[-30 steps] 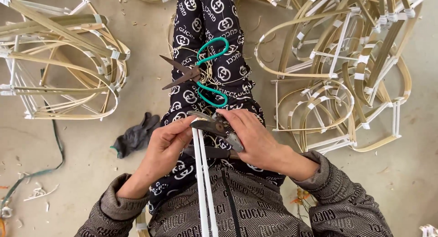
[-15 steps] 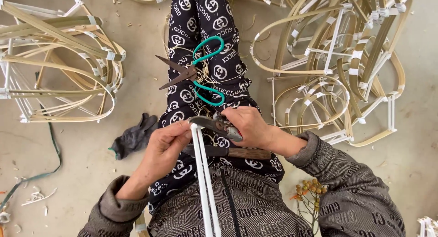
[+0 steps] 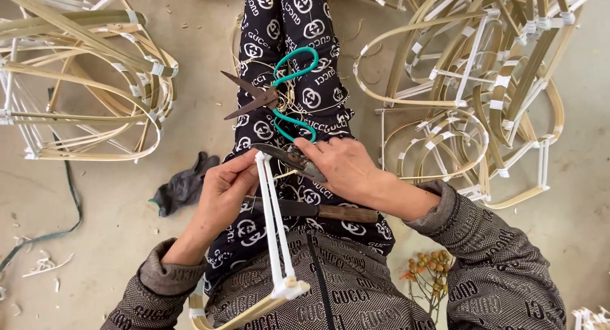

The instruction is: Assembling and trimming curved wooden or bamboo frame components using snips.

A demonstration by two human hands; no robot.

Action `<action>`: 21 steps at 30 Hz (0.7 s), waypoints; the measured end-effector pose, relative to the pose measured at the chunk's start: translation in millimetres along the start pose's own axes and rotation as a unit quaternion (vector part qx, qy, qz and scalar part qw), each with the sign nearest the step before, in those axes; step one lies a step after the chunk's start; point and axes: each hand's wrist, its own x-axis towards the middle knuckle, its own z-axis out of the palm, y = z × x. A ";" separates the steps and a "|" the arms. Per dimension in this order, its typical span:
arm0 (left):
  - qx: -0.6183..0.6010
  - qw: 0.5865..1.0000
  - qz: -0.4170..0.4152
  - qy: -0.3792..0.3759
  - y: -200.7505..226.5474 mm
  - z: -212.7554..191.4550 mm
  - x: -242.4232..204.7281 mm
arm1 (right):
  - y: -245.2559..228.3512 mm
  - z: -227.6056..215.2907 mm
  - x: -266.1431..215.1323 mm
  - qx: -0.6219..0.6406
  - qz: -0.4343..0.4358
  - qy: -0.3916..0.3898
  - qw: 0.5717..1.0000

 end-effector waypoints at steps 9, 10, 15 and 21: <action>0.019 1.000 0.003 -0.015 -1.1 10.5 12.7 | 13.4 9.3 -16.3 0.178 0.085 -0.082 0.977; 0.020 1.000 0.001 -0.003 -4.9 10.9 14.1 | 11.3 3.1 -16.0 0.249 0.073 -0.077 0.963; 0.006 1.000 -0.004 -0.009 6.8 3.7 19.9 | 16.3 -15.9 -13.8 0.233 0.007 -0.006 0.972; -0.138 0.975 0.021 0.173 68.1 -46.4 39.3 | 29.0 -10.5 7.2 0.082 0.088 0.013 0.993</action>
